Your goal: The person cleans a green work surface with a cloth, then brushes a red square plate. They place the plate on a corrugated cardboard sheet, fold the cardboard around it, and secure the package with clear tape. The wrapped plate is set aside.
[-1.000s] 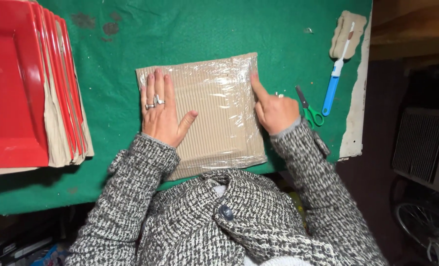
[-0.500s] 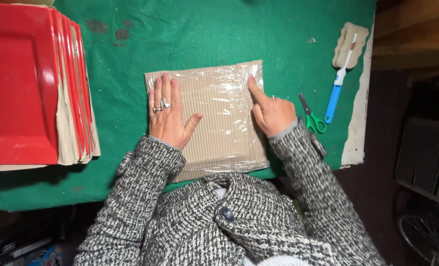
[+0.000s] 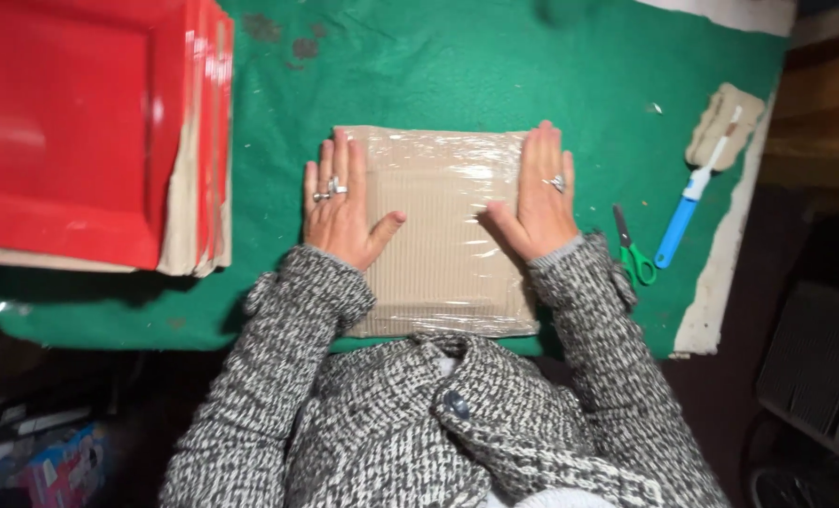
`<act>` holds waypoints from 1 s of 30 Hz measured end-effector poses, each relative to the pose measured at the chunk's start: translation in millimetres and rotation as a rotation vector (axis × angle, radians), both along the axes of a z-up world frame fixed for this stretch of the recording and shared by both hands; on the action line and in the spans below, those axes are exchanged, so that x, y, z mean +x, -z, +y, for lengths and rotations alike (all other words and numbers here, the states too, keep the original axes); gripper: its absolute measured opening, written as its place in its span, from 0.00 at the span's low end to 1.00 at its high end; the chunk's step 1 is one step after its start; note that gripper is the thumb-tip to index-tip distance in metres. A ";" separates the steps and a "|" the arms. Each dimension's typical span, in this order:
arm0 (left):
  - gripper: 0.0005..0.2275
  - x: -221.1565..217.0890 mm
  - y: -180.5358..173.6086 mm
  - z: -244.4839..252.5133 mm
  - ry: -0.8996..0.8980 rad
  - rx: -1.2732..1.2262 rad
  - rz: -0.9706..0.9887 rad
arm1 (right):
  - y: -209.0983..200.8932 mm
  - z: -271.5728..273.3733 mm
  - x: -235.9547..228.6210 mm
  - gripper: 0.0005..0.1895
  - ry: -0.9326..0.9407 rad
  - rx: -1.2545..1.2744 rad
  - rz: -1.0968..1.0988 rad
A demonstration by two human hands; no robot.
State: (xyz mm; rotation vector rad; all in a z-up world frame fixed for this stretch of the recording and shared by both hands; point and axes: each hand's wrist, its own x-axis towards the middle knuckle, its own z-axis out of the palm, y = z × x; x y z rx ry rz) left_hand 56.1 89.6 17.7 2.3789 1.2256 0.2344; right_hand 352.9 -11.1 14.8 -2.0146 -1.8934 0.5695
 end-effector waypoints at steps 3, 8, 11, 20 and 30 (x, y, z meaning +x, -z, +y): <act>0.50 -2.5 -2.6 0.3 0.014 0.006 0.018 | -1.8 -14.3 5.2 0.57 -0.036 -0.007 -0.023; 0.51 -11.8 -1.7 -8.0 -0.016 0.011 0.029 | -7.2 -40.8 10.2 0.56 -0.064 -0.055 -0.068; 0.50 -22.4 -1.2 -22.0 -0.043 0.020 0.018 | -10.2 -63.6 25.1 0.48 -0.074 -0.024 -0.005; 0.42 -17.7 28.0 -42.2 -0.476 -0.557 -0.670 | -28.7 -72.3 24.4 0.42 0.519 -0.154 1.055; 0.39 9.2 49.0 17.3 -0.780 -0.954 -0.823 | -5.6 -64.6 50.3 0.19 0.654 -0.208 1.309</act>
